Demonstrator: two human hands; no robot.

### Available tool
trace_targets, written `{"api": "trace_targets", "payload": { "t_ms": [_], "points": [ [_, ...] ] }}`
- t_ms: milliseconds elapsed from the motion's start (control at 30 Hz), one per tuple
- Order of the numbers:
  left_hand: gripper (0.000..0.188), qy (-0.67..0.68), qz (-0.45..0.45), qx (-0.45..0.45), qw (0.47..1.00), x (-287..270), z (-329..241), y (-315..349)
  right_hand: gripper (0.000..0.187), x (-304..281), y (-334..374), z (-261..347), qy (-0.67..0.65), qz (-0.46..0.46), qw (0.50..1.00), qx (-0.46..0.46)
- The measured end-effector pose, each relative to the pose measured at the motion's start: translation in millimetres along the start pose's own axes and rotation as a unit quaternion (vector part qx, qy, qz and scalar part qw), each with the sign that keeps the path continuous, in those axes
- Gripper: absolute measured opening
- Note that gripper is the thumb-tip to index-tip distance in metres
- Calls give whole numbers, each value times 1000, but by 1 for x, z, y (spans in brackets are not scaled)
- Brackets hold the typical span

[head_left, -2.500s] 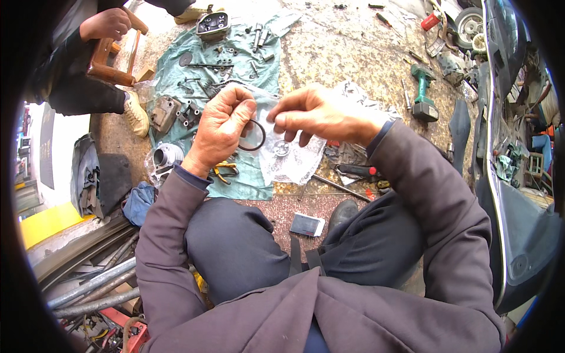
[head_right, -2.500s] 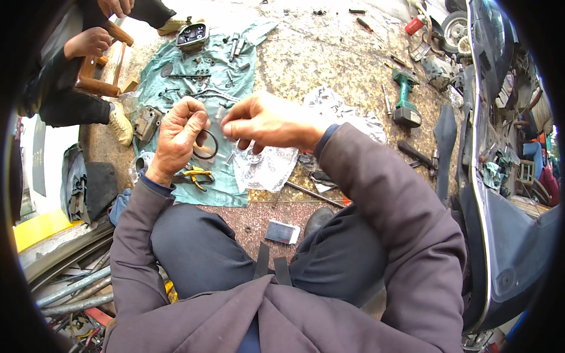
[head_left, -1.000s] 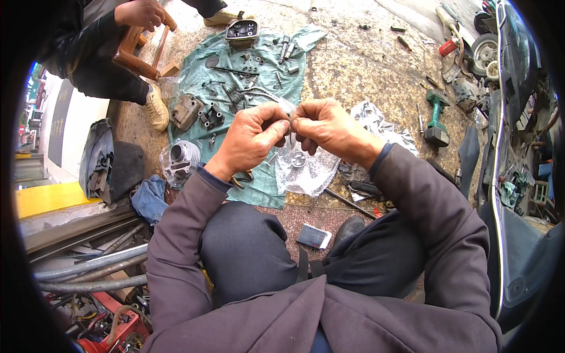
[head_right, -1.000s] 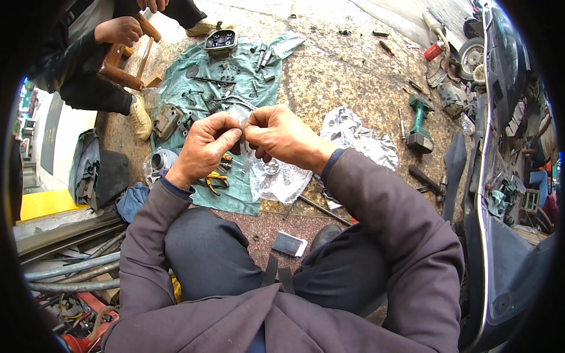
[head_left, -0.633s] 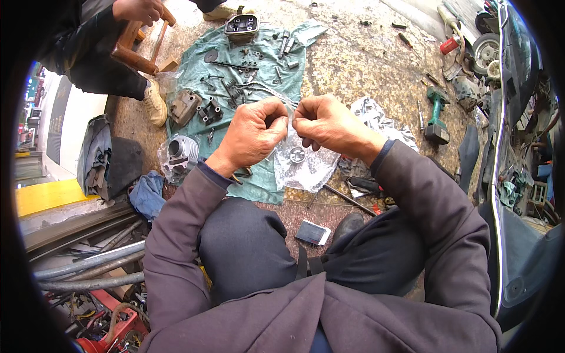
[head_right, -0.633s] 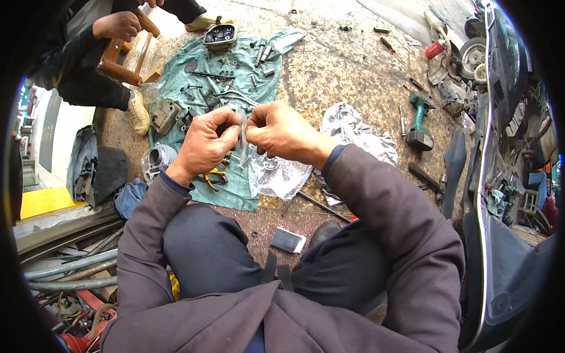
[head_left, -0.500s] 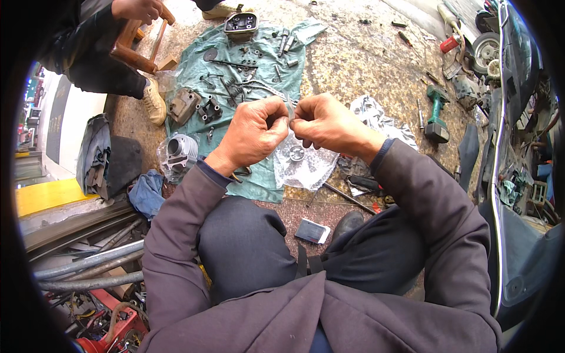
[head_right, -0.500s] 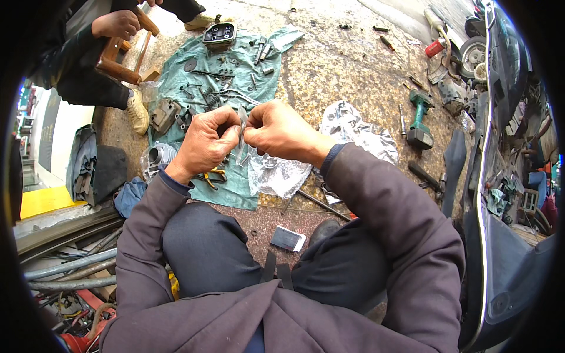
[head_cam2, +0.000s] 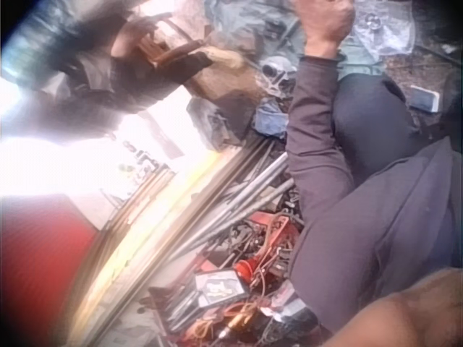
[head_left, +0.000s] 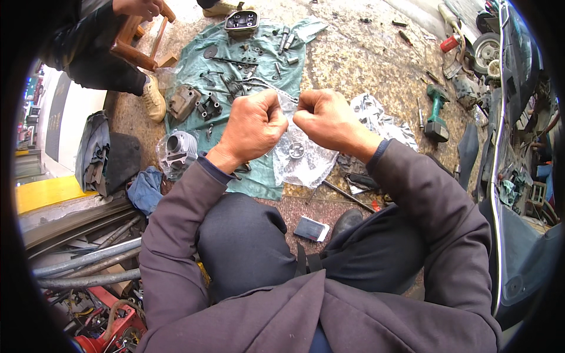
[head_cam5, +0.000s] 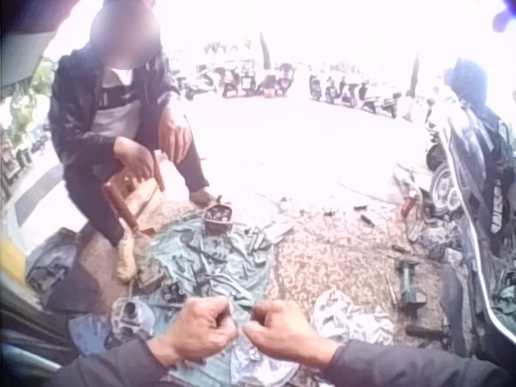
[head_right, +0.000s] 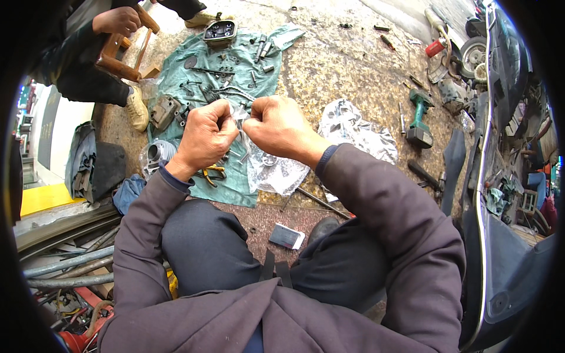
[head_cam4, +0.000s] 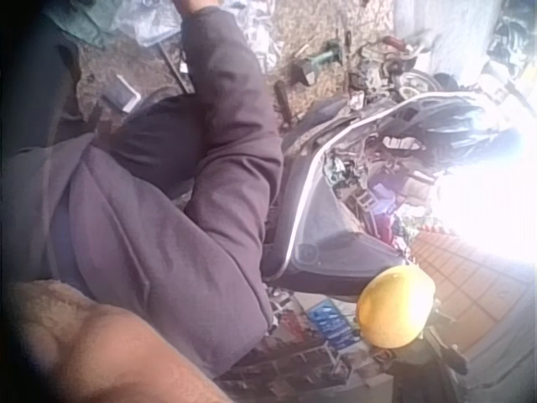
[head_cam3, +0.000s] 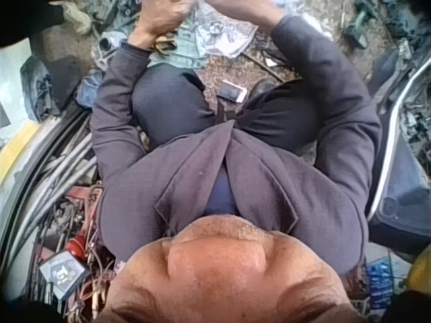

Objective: The person unpacks a new piston and cylinder head, then installs piston rings onto the piston using pliers and fingers. The person handles the piston, rings, and cylinder head, and uses pliers to compress and seat the rings.

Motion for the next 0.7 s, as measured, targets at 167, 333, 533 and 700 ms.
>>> {"api": "trace_targets", "payload": {
  "t_ms": [167,333,533,700],
  "points": [
    [11,34,51,27,998,8,-7,1,12,-1,9,19,79,-81,982,-151],
    [10,9,69,60,996,9,-12,2,15,3,14,22,135,-80,970,-185],
    [10,-2,34,80,996,2,-15,1,17,2,11,26,103,-60,974,-194],
    [11,-62,34,113,991,4,-19,0,19,3,12,33,96,-57,971,-211]
  ]
}}
Point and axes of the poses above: each hand's wrist, its own y-axis away from the middle knuckle, its own x-axis out of the palm, z = x × y, the point moved 8 cm from there along -y, towards the middle knuckle
